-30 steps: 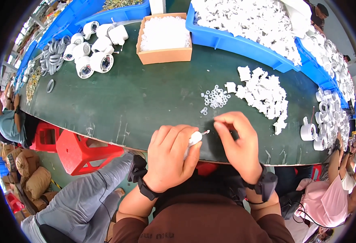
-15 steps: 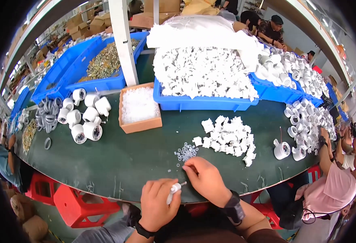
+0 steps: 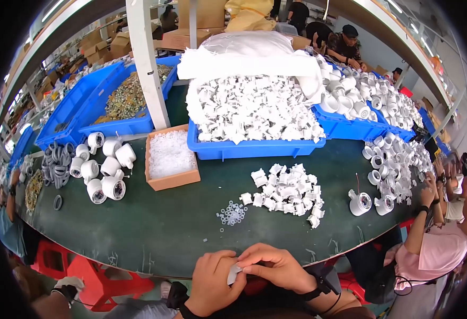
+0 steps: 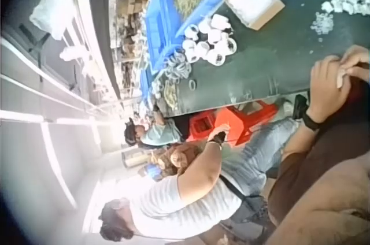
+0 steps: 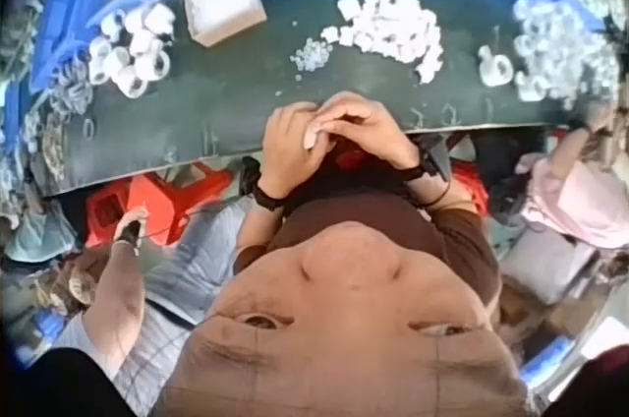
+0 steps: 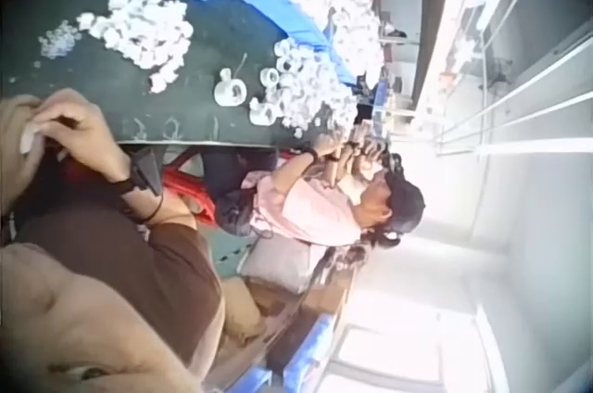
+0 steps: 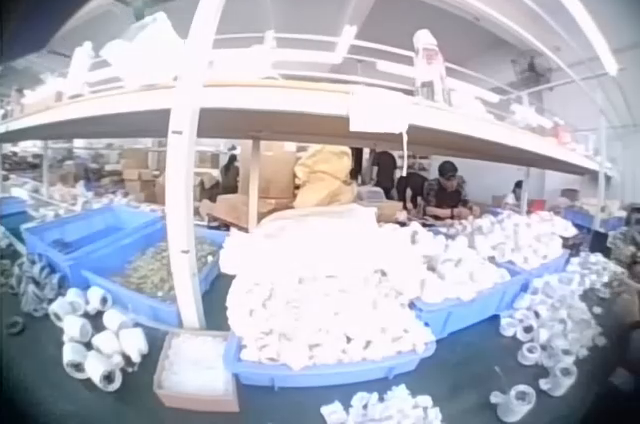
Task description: The person picks up a white plastic component and a small white ring, fits the ring onto the component, and inserts the assembly into a camera housing. This process is repeated for several units, which are then set aside on the workbench.
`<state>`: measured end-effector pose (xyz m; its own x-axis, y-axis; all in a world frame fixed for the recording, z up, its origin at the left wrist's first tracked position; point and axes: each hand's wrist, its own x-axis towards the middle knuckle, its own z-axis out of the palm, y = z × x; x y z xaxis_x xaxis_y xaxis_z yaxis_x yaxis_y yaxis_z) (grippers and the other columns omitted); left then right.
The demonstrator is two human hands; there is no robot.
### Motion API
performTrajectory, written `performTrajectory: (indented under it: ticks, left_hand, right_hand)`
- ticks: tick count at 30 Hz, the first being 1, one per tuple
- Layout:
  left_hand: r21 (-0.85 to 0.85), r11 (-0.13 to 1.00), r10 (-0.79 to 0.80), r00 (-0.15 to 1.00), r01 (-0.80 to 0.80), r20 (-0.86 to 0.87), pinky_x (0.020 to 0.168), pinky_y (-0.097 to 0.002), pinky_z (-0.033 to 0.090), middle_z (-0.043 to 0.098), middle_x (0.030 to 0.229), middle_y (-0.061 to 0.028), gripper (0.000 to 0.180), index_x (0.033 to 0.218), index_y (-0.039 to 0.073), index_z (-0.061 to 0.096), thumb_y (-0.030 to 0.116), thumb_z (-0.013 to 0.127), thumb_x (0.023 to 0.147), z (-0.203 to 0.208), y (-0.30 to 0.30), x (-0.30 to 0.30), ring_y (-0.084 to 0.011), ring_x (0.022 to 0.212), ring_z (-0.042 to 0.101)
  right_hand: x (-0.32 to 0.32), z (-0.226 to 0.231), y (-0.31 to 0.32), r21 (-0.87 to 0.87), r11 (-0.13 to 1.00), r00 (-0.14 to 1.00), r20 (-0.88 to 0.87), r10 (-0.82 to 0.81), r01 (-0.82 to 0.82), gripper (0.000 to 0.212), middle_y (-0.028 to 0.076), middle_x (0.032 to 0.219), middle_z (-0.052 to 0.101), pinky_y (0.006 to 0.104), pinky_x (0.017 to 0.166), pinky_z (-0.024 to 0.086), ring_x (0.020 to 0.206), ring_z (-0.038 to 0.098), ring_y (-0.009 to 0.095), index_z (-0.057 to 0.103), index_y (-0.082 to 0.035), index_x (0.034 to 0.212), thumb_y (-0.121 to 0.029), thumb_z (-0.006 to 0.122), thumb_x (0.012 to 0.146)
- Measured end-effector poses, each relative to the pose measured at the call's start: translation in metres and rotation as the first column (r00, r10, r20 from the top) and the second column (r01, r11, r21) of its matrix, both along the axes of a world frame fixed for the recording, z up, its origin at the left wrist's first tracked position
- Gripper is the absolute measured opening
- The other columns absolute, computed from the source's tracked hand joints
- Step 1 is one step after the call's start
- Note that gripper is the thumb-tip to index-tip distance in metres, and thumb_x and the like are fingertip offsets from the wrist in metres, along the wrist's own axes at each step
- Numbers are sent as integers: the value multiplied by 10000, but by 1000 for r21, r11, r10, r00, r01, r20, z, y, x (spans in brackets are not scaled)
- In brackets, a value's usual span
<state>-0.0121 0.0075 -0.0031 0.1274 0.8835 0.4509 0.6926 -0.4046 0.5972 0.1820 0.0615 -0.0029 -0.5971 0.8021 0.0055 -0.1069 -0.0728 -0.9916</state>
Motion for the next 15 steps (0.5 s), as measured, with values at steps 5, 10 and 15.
performTrajectory:
  ticks: [5, 10, 15]
  left_hand:
    - [-7, 1000, 1, 1000, -2, -12, 826, -428, 485, 645, 1126, -138, 313, 1027, 51, 632, 126, 774, 759, -1, 2, 2, -329, 963, 622]
    - [69, 998, -6, 998, 10, -56, 735, -411, 449, 618, 1149, -108, 333, 1012, 53, 598, 142, 779, 748, -6, 4, 4, -296, 858, 600]
    - [81, 996, 29, 996, -22, -79, 733, -406, 446, 620, 1132, -98, 341, 1008, 60, 601, 135, 787, 732, -7, 5, 10, -290, 846, 599]
  right_hand:
    - [1, -4, 7, -190, 978, 995, -56, 80, -89, 188, 46, 1168, 667, 276, 921, 508, 1050, 627, 115, 703, -26, 1173, -75, 681, 993]
    - [-4, -8, 4, -302, 950, 995, -76, 58, -78, 148, 28, 1117, 662, 246, 877, 505, 1002, 620, 75, 657, -18, 1131, -60, 669, 990]
    - [-13, -21, -7, -302, 953, 992, -115, -53, 16, 150, 23, 1087, 651, 232, 847, 500, 991, 613, 61, 622, -30, 1123, -45, 661, 979]
